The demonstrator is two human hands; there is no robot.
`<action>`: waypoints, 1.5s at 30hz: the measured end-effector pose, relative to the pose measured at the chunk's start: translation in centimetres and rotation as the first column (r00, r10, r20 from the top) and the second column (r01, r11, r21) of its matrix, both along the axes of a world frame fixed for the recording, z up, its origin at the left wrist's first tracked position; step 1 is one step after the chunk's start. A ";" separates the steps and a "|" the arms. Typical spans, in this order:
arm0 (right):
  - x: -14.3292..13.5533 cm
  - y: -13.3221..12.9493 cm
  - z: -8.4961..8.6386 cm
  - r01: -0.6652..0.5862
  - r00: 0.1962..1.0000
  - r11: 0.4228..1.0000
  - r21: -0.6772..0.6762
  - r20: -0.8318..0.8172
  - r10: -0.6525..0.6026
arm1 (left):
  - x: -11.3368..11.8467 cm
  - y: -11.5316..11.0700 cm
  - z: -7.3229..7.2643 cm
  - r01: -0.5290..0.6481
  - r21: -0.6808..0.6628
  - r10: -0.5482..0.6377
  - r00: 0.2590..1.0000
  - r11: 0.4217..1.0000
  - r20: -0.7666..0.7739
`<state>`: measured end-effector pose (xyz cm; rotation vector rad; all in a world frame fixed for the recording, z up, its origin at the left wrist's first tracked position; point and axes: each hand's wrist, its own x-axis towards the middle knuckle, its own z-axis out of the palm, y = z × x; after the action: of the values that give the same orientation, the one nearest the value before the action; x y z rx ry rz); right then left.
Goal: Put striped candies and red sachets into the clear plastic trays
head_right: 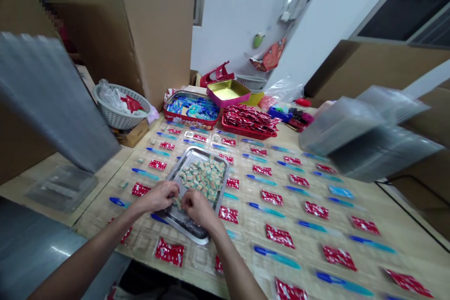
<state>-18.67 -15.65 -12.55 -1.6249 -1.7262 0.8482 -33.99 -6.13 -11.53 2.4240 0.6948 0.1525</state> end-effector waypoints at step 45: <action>-1.1 -1.3 -1.9 0.241 0.873 0.970 -0.034 -0.428 -0.232 | 0.1 -4.3 -0.4 -0.320 -0.209 0.354 0.923 0.924 0.151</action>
<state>-19.78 -16.96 -14.45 -1.4613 -1.1975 0.9761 -33.92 -10.39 -11.90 2.0674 0.9918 0.4322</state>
